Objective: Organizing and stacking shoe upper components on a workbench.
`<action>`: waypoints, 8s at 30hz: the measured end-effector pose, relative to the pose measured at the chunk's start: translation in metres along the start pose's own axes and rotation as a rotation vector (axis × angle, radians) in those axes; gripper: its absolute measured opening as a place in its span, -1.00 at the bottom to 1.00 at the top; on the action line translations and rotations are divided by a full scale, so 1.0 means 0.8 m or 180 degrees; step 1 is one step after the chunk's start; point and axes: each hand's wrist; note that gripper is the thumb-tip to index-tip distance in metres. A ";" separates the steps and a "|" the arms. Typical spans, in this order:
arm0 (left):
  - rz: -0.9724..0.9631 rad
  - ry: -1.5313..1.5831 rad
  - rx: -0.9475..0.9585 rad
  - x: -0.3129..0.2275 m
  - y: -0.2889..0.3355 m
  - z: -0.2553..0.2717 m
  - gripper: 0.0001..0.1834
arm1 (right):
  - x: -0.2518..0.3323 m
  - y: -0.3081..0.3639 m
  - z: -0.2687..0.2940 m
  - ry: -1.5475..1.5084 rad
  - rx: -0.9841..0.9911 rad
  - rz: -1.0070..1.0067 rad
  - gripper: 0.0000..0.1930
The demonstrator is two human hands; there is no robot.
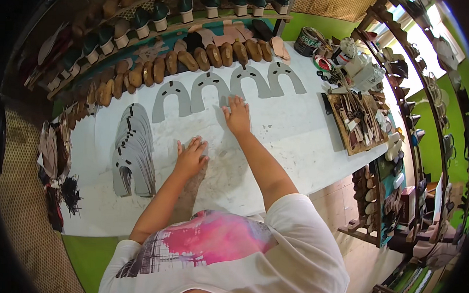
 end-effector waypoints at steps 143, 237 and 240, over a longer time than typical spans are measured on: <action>0.1759 0.1025 -0.0057 0.163 -0.054 0.114 -0.70 | 0.134 -0.027 -0.046 -0.1291 0.0874 -0.0331 -0.67; 0.1416 0.2362 -0.1074 0.152 -0.035 0.059 -0.65 | 0.162 0.023 -0.017 -0.2660 0.1257 -0.0953 -0.68; 0.1533 0.1739 -0.0970 0.141 -0.035 0.066 -0.68 | 0.165 0.020 -0.018 -0.1890 0.1156 -0.0758 -0.64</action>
Point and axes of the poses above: each hand's wrist, its own y-axis away from the middle knuckle, its own z-axis out of the back of the hand, x = y × z, and after that the axes turned 10 degrees about x, right-handed
